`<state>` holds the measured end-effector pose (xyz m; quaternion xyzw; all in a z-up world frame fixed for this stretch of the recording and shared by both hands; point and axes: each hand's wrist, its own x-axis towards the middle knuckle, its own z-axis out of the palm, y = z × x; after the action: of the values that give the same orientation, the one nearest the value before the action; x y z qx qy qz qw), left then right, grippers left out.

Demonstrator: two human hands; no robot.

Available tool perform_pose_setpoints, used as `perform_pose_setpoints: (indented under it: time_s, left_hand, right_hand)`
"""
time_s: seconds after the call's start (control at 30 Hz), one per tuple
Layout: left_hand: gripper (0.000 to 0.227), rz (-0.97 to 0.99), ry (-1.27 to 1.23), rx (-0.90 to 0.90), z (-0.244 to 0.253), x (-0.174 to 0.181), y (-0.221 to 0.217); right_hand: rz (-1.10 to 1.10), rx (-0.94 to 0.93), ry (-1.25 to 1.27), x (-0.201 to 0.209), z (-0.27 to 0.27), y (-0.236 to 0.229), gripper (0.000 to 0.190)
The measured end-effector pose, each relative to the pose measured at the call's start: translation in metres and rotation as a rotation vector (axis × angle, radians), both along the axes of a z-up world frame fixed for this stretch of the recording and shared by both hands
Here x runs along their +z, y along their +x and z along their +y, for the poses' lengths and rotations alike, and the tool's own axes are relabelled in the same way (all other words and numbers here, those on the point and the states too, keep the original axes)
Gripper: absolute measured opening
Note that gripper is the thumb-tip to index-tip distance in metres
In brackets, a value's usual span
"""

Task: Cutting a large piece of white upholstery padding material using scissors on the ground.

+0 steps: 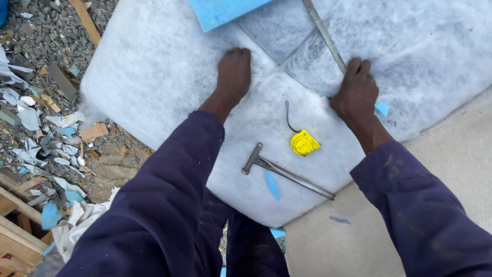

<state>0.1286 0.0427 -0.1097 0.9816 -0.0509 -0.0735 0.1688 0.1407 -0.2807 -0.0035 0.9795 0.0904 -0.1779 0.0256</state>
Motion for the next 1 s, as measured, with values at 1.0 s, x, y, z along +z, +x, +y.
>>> perform_pose_setpoints:
  time_s: [1.0]
  left_hand:
    - [0.033,0.136,0.023,-0.252,0.018,-0.001,0.006]
  right_hand:
    - [-0.167,0.042,-0.337,0.002,0.014,-0.011,0.101]
